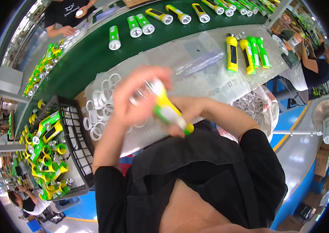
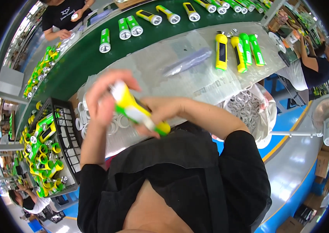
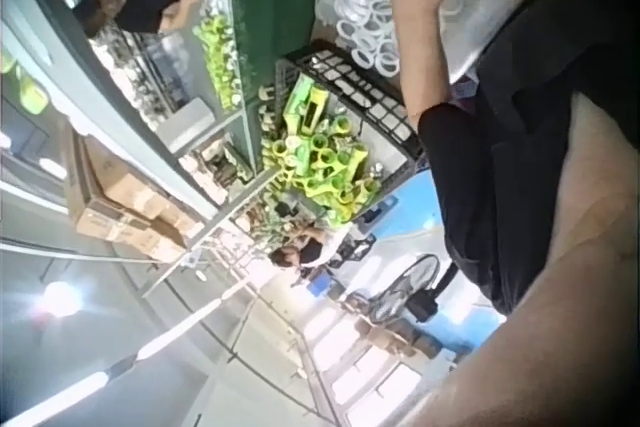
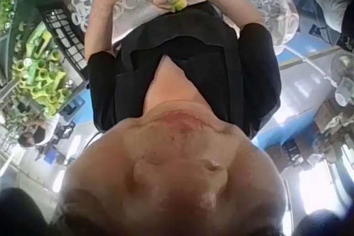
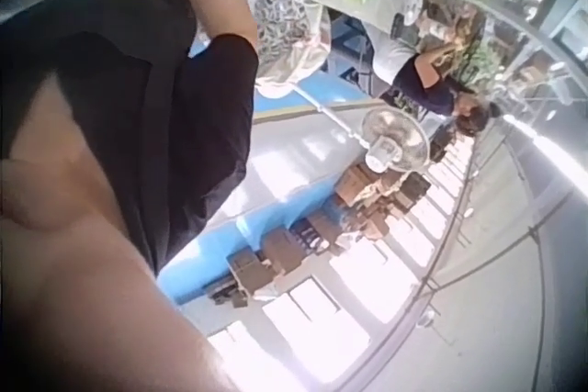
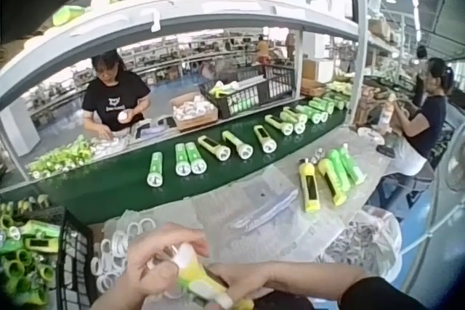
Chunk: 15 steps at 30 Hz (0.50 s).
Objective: Assembling flashlights by attaching plastic rings and lenses to flashlight bodies on a factory conveyor line.
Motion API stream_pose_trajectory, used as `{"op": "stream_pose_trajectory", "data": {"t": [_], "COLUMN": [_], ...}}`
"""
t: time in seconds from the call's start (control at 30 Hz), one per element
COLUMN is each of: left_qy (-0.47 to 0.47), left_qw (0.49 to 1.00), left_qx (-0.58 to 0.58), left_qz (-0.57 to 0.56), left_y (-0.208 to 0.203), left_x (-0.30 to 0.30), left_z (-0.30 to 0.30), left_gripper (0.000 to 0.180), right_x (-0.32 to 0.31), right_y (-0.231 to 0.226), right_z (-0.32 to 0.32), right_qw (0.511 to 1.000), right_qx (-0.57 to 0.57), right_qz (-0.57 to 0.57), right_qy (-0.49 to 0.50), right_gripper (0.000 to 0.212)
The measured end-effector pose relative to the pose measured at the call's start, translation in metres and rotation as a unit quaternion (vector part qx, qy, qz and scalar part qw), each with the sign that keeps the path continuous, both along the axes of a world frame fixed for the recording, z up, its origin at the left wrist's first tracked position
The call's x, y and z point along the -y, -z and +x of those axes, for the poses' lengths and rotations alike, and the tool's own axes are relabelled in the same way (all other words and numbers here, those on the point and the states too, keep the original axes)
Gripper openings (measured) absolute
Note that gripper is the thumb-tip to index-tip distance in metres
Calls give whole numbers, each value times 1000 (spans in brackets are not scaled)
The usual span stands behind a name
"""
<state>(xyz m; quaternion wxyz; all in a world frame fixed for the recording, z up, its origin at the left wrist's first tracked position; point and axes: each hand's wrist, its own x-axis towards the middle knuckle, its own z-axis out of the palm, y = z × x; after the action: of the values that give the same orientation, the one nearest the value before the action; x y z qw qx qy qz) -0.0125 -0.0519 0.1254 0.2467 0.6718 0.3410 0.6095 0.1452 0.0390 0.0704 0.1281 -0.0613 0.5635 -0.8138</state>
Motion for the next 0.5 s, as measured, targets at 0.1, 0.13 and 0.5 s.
{"op": "stream_pose_trajectory", "data": {"t": [0.1,0.13,0.5], "left_qy": [-288,-360,-516], "left_qw": [945,916,695], "left_qx": [-143,-170,-442], "left_qz": [-54,-54,-233], "left_y": [13,10,117], "left_x": [-32,-33,-107], "left_z": [-59,-85,-284], "left_gripper": [20,19,44], "right_x": [-65,-87,-239], "right_y": [15,16,42], "right_z": [-2,11,111], "right_qw": [832,726,452], "right_qx": [-135,-5,419], "right_qz": [314,420,629], "right_qy": [438,545,474], "right_gripper": [42,50,63]}}
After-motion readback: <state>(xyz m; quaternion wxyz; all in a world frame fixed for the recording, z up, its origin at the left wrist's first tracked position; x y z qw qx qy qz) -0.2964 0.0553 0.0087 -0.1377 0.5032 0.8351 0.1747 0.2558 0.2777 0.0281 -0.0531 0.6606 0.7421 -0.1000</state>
